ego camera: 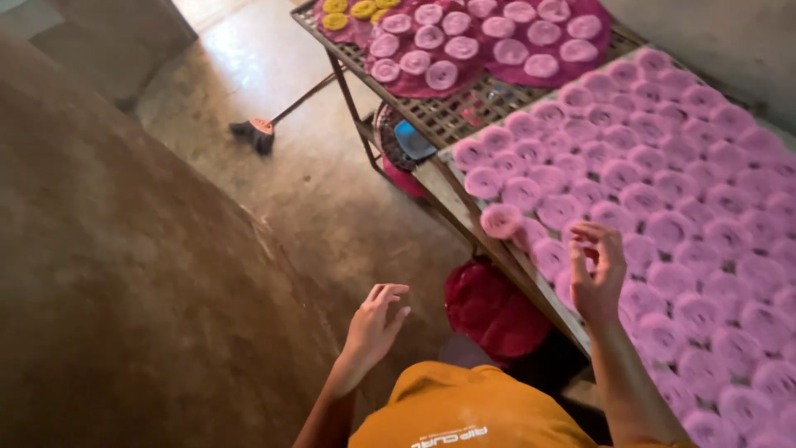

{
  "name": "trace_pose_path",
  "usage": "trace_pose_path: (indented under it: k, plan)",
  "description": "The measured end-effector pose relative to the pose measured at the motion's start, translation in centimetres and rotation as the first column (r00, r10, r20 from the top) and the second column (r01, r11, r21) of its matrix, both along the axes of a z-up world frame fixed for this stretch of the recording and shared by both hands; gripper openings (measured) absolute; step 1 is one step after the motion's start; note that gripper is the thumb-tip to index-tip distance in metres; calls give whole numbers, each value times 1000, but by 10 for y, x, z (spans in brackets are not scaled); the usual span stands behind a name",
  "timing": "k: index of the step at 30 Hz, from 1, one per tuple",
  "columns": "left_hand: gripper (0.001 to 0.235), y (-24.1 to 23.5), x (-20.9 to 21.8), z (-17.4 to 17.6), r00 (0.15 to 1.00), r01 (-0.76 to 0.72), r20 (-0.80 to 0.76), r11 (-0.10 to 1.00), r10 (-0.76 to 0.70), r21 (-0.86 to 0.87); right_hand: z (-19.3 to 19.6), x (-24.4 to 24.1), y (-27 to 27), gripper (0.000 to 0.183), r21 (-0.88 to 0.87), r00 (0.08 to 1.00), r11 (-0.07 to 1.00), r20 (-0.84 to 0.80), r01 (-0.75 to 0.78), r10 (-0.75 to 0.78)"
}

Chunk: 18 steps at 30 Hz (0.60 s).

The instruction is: The person arranges pink rolled paper roses onto a large rectangular lattice board and onto circular glittery pink bases. The person picks up the roses by hand and places them in rows on the board and in clusters on the circular bases.

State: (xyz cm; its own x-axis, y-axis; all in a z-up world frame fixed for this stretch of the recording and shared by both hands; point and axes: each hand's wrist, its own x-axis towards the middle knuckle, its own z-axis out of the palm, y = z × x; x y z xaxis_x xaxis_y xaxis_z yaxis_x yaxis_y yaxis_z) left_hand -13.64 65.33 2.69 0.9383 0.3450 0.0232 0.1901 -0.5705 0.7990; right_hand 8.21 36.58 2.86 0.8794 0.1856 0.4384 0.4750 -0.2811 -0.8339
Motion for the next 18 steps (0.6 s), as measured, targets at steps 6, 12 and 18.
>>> trace_pose_path:
  k: [6,12,18]
  plan:
    - [30,117,105,-14,998,61,-23,997,-60,50,-53,169,111,18,-138,979,969,-31,-205,202]
    - [28,251,305,-78,991,115,71,993,-112,-42,-138,414,245,20,-257,989,957,11,-137,145]
    - [22,378,514,-172,983,-87,171,994,73,74,-193,573,364,24,-442,995,893,91,84,-48]
